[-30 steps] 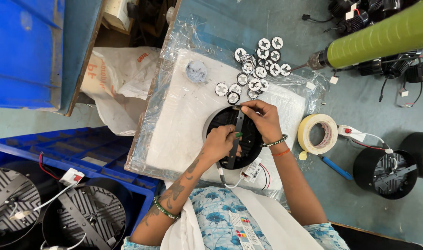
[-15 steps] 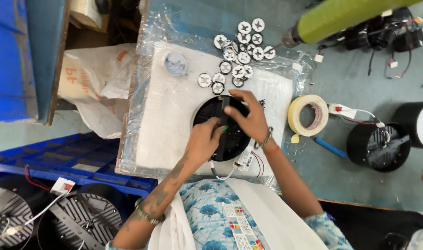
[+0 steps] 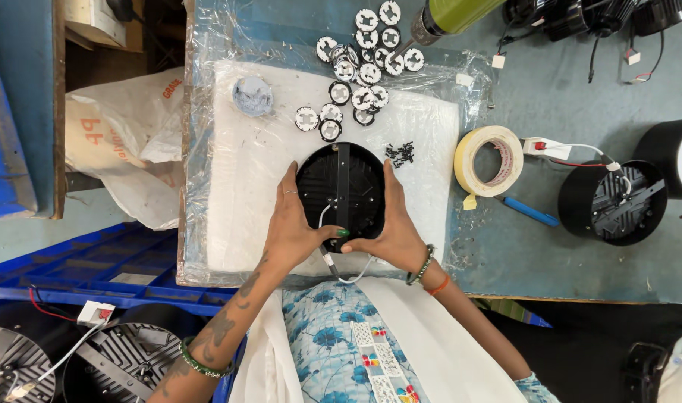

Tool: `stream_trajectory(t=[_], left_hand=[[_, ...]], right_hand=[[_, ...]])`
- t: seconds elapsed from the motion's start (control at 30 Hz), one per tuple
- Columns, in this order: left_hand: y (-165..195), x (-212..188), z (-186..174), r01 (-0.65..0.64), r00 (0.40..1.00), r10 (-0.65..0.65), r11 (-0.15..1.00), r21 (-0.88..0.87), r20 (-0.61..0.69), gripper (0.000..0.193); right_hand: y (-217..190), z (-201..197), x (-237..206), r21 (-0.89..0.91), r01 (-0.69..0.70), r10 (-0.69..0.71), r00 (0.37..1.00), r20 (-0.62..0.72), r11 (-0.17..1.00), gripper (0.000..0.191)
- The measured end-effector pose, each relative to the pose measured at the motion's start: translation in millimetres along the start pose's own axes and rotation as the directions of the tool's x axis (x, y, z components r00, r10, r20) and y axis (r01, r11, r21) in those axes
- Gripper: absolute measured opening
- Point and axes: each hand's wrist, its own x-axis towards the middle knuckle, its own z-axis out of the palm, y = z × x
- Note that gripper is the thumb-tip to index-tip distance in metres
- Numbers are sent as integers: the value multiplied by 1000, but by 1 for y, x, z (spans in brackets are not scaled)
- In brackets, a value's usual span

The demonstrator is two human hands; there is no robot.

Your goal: The person assembles a cylindrical light fixture by applying adhesive tape, inserting a metal bracket, and securing screws with a power drill. They repeat the process on a second unit, handling screws, tape, and the drill throughout.

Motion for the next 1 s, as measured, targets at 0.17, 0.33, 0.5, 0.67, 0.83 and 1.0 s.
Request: stream_trajectory(t=[0.17,0.33,0.5,0.67,0.83,1.0], left_hand=[[10,3,-7,89,993,-87,996,-17,81,137],[17,10,-7,112,992,-113,993,31,55,135],[18,14,-3,82,997,-82,996,34,-3,133],[16,19,-3,71,997,-70,997,30,-24,134],[8,3,-8,72,997,-72,997,4,7,133],[-16,-6,-15,-120,991,118,992,-29,-55,119]], right_hand=[[-3,-2,5,-16,-30,30,999,26,999,159],[-2,-3,13,-34,-27,28,999,32,999,159],[-5,2,20,-55,-51,51,999,1,997,159],[-9,2,28,-51,-78,79,997,8,996,159],[-17,7,15,-68,-92,93,996,8,993,160],[-1,-12,-1,60,-48,51,997,-49,997,119]])
